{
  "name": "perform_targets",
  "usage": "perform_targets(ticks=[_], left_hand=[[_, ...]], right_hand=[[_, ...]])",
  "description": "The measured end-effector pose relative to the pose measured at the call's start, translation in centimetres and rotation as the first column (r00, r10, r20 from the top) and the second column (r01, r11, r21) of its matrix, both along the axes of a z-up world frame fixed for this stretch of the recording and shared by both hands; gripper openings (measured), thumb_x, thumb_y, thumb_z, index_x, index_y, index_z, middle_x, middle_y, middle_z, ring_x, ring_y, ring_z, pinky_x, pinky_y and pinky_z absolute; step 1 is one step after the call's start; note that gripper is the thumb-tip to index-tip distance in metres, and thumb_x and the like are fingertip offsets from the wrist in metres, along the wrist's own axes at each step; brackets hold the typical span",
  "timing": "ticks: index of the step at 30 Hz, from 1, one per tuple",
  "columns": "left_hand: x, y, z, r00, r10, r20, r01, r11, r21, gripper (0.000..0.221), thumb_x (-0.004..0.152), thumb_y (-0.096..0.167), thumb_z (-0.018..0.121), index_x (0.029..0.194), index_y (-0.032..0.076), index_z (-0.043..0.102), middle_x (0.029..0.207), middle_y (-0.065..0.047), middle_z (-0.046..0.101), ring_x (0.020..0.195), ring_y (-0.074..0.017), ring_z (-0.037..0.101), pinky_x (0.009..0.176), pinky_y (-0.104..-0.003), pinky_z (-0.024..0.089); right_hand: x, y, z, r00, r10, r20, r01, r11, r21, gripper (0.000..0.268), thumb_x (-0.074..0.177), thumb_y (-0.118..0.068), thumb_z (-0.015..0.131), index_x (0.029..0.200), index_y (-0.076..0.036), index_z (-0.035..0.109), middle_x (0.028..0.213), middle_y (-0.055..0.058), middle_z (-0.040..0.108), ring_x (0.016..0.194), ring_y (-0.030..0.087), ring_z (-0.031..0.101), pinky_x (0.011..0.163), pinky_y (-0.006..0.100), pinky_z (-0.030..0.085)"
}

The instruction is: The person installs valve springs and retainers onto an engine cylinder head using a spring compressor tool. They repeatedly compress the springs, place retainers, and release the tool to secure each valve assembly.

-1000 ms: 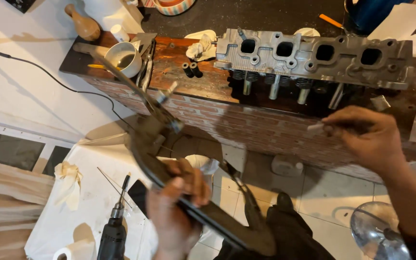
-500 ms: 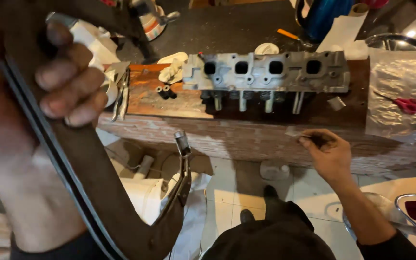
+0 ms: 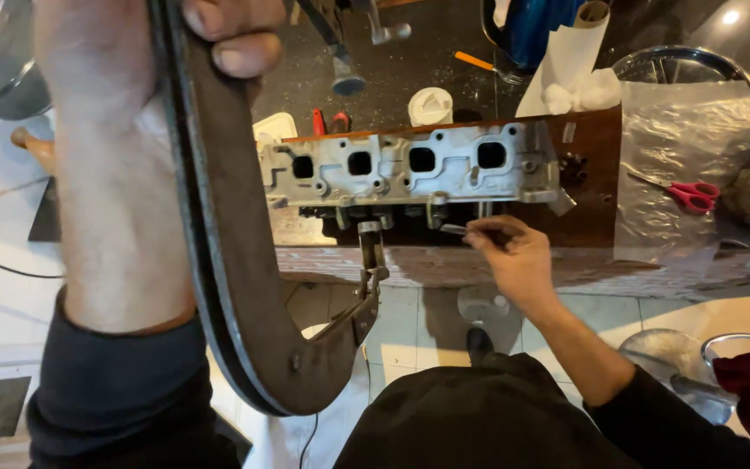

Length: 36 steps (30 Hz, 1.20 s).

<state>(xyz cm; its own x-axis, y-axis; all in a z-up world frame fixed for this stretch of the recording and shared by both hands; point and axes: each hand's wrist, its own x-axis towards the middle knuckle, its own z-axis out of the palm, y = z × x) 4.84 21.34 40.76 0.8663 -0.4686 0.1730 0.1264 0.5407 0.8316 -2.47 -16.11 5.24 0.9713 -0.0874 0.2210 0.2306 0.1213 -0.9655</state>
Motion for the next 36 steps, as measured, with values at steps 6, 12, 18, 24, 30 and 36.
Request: perform_targets(ticks=[6, 12, 18, 24, 30, 36], left_hand=[[3.3, -10.9, -2.9, 1.000, -0.016, -0.021, 0.017, 1.000, 0.022, 0.030, 0.103, 0.037, 0.062, 0.105, 0.008, 0.066, 0.088, -0.001, 0.058, 0.070, -0.0063, 0.053, 0.064, -0.023, 0.040], [4.1, -15.1, -5.0, 0.997, 0.013, -0.080, -0.012, 1.000, 0.014, 0.034, 0.097, 0.039, 0.066, 0.102, 0.006, 0.065, 0.084, -0.002, 0.057, 0.067, -0.0071, 0.051, 0.059, -0.024, 0.041], [4.4, -16.8, -5.3, 0.957, 0.126, -0.261, -0.127, 0.992, 0.012, 0.037, 0.101, 0.035, 0.052, 0.103, -0.001, 0.063, 0.073, -0.003, 0.052, 0.055, -0.0095, 0.046, 0.049, -0.026, 0.036], [3.7, -18.5, -5.8, 0.958, 0.142, -0.248, -0.134, 0.990, 0.048, 0.028, 0.097, 0.026, 0.059, 0.097, -0.002, 0.065, 0.067, -0.002, 0.049, 0.050, -0.0097, 0.044, 0.046, -0.027, 0.035], [4.7, -18.9, -7.5, 0.950, 0.146, -0.275, -0.139, 0.989, 0.046, 0.033, 0.096, 0.032, 0.060, 0.100, -0.001, 0.063, 0.066, -0.002, 0.048, 0.049, -0.0104, 0.044, 0.046, -0.028, 0.035], [5.1, -19.2, -8.4, 0.953, 0.154, -0.262, -0.149, 0.988, 0.039, 0.034, 0.095, 0.033, 0.062, 0.103, 0.000, 0.062, 0.067, -0.001, 0.048, 0.049, -0.0105, 0.044, 0.045, -0.028, 0.034]], right_hand=[[0.7, 0.5, 0.4, 0.998, 0.058, 0.000, -0.058, 0.998, -0.029, 0.012, 0.082, 0.001, 0.084, 0.093, -0.002, 0.083, 0.091, 0.015, 0.081, 0.089, 0.023, 0.076, 0.085, 0.038, 0.058], [1.2, 1.0, 1.6, 0.988, 0.072, -0.134, -0.090, 0.987, -0.133, 0.019, 0.086, -0.004, 0.082, 0.104, -0.001, 0.081, 0.097, 0.006, 0.082, 0.072, 0.010, 0.068, 0.063, 0.021, 0.051], [1.4, 1.8, 2.0, 0.981, 0.004, -0.193, -0.036, 0.986, -0.165, 0.020, 0.085, -0.007, 0.083, 0.103, 0.003, 0.081, 0.098, 0.008, 0.084, 0.072, 0.011, 0.072, 0.064, 0.020, 0.055], [1.1, 2.1, 2.2, 0.973, -0.030, -0.227, -0.014, 0.982, -0.189, 0.022, 0.085, -0.007, 0.084, 0.104, 0.002, 0.081, 0.095, 0.009, 0.082, 0.064, 0.010, 0.064, 0.057, 0.021, 0.049], [1.4, 1.9, 0.8, 0.952, -0.104, -0.288, 0.017, 0.957, -0.289, 0.032, 0.082, -0.016, 0.088, 0.104, 0.006, 0.080, 0.089, 0.012, 0.081, 0.058, 0.012, 0.061, 0.051, 0.023, 0.050], [1.5, 2.0, 1.4, 0.986, -0.103, -0.131, 0.052, 0.938, -0.341, 0.026, 0.083, -0.011, 0.084, 0.098, 0.009, 0.079, 0.079, 0.013, 0.079, 0.051, 0.014, 0.057, 0.044, 0.026, 0.044]])
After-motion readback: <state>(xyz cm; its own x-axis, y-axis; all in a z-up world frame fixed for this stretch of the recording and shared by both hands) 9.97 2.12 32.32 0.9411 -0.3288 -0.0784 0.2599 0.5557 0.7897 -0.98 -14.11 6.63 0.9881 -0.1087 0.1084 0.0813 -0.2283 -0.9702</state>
